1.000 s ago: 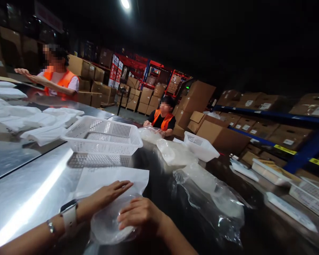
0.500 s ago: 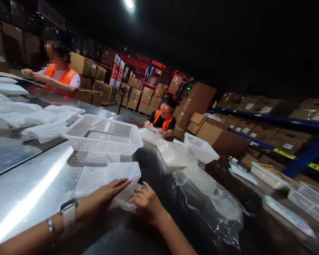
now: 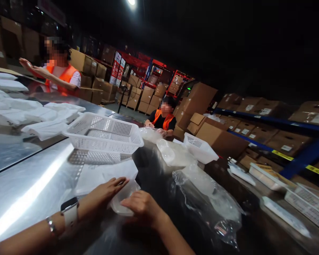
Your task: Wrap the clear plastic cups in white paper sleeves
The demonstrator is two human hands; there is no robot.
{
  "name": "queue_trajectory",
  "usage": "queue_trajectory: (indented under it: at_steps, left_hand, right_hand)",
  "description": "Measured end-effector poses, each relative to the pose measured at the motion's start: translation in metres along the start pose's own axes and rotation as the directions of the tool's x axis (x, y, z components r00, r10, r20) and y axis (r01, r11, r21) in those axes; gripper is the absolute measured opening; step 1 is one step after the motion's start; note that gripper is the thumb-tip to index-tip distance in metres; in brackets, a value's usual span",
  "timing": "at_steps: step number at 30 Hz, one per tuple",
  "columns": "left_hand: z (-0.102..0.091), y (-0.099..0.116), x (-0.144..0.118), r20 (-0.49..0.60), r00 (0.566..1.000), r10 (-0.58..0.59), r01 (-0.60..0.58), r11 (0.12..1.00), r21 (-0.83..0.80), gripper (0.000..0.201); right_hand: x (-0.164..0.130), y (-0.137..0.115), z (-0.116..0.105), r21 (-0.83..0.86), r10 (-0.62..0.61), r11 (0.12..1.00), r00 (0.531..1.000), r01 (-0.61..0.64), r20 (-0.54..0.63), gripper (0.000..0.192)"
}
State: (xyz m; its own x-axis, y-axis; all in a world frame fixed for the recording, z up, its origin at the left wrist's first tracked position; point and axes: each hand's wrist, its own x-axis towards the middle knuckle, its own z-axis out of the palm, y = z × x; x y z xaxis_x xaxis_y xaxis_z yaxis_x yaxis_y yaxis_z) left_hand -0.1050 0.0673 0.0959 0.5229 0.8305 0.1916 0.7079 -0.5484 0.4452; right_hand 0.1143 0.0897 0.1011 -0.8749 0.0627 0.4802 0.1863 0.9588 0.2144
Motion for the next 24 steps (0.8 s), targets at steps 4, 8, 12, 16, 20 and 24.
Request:
queue_trajectory:
  at_steps: [4,8,12,16,20,24]
  left_hand:
    - [0.003,-0.008,0.0,-0.036,0.999,0.037,-0.038,0.999,-0.014,0.086]
    - [-0.001,-0.003,-0.001,-0.055,0.998,0.041,-0.041,0.999,-0.003,0.086]
    - [-0.007,0.002,-0.003,-0.005,0.995,0.097,-0.097,0.995,0.012,0.096]
    - [-0.006,-0.002,-0.004,0.061,0.983,0.175,-0.176,0.984,0.01,0.102]
    - [-0.004,-0.007,-0.004,0.066,0.971,0.231,-0.233,0.972,0.023,0.096]
    - [-0.003,-0.005,-0.004,0.026,0.971,0.237,-0.238,0.971,0.024,0.095]
  right_hand:
    - [-0.018,0.025,0.012,-0.103,-0.042,0.994,0.994,0.031,-0.101,0.039]
    - [-0.022,0.021,0.006,-0.194,-0.022,0.981,0.992,-0.002,-0.122,0.023]
    - [-0.028,0.028,-0.009,-0.157,0.049,0.986,0.998,-0.056,-0.051,0.022]
    - [-0.04,0.043,-0.004,-0.062,0.046,0.997,0.995,-0.041,0.084,0.026]
    - [-0.044,0.045,0.006,0.106,0.22,0.968,0.973,-0.227,0.073,0.022]
    - [-0.034,0.039,0.008,0.226,0.206,0.949,0.975,-0.221,0.088,0.015]
